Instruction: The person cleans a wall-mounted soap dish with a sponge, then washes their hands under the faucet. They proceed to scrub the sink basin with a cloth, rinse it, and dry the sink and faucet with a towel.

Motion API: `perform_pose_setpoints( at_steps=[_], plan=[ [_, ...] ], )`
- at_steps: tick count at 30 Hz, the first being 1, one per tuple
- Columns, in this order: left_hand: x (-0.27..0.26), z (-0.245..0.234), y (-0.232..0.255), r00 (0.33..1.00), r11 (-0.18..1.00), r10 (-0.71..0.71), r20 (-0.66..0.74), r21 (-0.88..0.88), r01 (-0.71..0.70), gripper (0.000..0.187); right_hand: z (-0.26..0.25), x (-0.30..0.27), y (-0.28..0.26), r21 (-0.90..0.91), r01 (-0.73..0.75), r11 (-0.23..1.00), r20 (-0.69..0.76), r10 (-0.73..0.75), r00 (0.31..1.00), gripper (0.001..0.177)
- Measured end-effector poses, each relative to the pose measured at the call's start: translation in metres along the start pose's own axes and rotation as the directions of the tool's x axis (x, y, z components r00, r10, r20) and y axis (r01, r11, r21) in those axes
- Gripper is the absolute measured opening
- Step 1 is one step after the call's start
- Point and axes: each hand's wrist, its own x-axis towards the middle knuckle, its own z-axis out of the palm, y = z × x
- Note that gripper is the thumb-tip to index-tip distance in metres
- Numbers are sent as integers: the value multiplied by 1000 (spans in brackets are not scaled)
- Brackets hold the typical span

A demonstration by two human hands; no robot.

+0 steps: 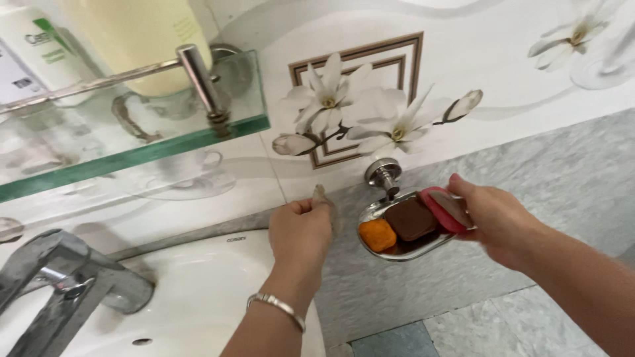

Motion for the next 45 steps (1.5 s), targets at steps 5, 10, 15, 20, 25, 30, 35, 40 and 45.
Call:
perform_pose_setpoints(
  at_steps=[5, 10, 15, 20, 25, 30, 35, 40, 45],
  plan=[
    [-13, -23, -9, 993, 977, -36, 112, -204, 58, 23, 12, -36, -13, -203, 413, 888, -194, -450, 872, 39],
    [-37, -37, -21, 992, 937, -48, 119, -339, 86, 29, 71, -107, -8, -273, 449, 851, -32, -474, 880, 34],
    [-61, -76, -39, 995, 957, -93, 37, -272, 100, 40, 134, -165, 32, -225, 258, 940, 317, -180, 931, 30],
    [-63, -151, -115, 985, 983, -171, -29, 59, 172, 34, 192, -200, 72, -344, 280, 896, 435, -112, 893, 24],
    [-31, -236, -239, 990, 809, -131, -58, 571, 141, 23, 247, -228, 126, -635, 452, 626, 605, 40, 795, 21],
    [-17, -313, -325, 980, 381, -5, -198, 906, 185, 31, 287, -210, 202, -673, 737, -69, 738, 3, 674, 47],
    [-3, -301, -398, 970, 504, -242, -36, 850, 157, 35, 308, -206, 286, -250, 957, -146, 940, 199, 276, 44],
    [-8, -307, -428, 862, 488, 440, -251, 873, 5, 57, 317, -194, 288, -449, 860, -241, 880, 48, 473, 50],
    [-5, -279, -368, 967, 618, -249, -49, 761, 198, 38, 304, -223, 224, -532, 830, -165, 846, -139, 515, 35]
  ],
)
